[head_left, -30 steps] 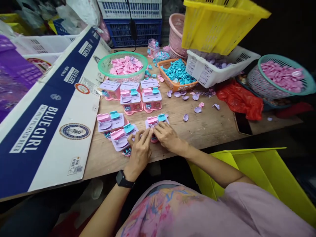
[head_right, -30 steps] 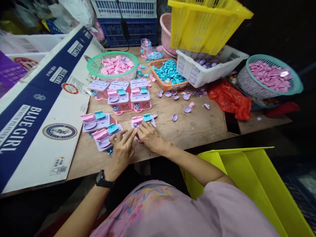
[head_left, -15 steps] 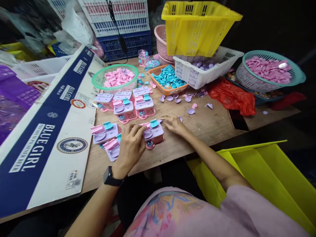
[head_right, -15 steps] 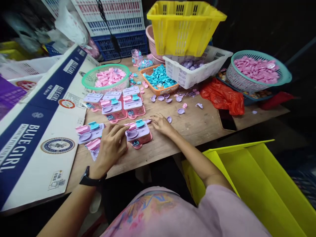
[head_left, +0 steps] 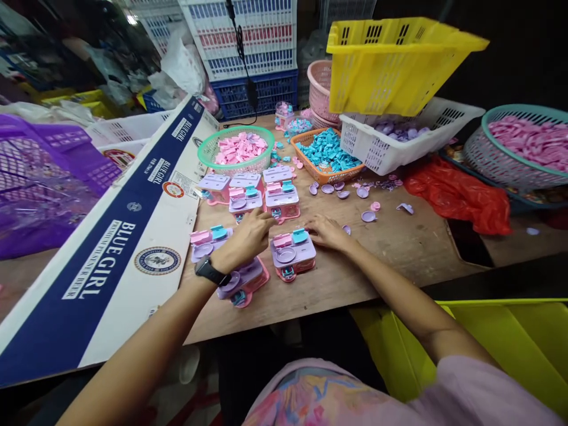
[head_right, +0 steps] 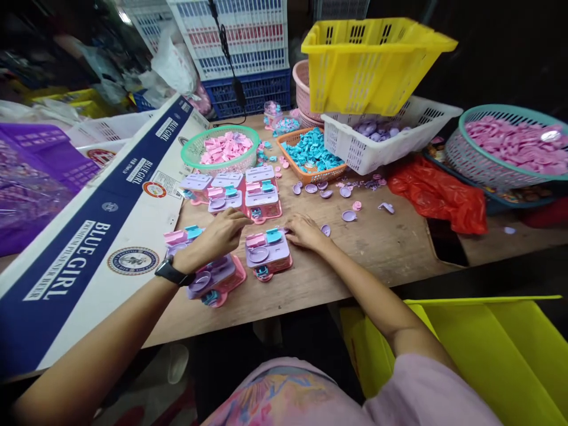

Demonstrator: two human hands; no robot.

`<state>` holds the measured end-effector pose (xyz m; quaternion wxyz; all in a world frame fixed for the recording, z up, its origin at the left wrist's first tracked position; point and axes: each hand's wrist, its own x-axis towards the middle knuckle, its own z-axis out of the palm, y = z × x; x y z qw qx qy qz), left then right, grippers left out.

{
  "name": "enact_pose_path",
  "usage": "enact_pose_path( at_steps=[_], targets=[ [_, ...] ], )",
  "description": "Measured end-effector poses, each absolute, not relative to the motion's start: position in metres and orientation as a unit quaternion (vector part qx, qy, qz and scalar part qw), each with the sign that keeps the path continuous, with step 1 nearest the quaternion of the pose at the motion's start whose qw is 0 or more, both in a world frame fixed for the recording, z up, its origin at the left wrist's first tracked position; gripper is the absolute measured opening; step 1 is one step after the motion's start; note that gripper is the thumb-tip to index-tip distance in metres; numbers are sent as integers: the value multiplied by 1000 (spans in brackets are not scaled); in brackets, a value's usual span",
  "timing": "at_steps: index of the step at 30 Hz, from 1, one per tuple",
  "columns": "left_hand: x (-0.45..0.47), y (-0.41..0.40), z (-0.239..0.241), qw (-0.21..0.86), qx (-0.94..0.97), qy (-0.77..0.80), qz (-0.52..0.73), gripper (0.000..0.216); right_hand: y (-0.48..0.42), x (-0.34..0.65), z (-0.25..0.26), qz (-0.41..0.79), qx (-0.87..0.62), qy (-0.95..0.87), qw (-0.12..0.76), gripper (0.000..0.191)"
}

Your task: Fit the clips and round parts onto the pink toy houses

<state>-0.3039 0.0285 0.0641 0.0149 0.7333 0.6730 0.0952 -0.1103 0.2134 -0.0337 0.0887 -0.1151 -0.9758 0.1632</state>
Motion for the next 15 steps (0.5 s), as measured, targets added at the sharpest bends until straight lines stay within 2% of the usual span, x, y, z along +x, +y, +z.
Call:
enact_pose_path(
  at_steps=[3,9,11,15],
  targets=[
    [-309,36,62,30,757,649,71,41,210,-109,-46,164,-116,-973,110,16],
    [-324,50,62,-4,767,633,101,55,230,-135,-21,227,-79,-930,279,16],
    [-330,56,63,-23,768,630,116,60,235,-154,-3,167,-64,-944,276,15],
    [-342,67,63,-37,756,646,100,60,236,-195,19,9,-46,-981,190,21]
  ],
)
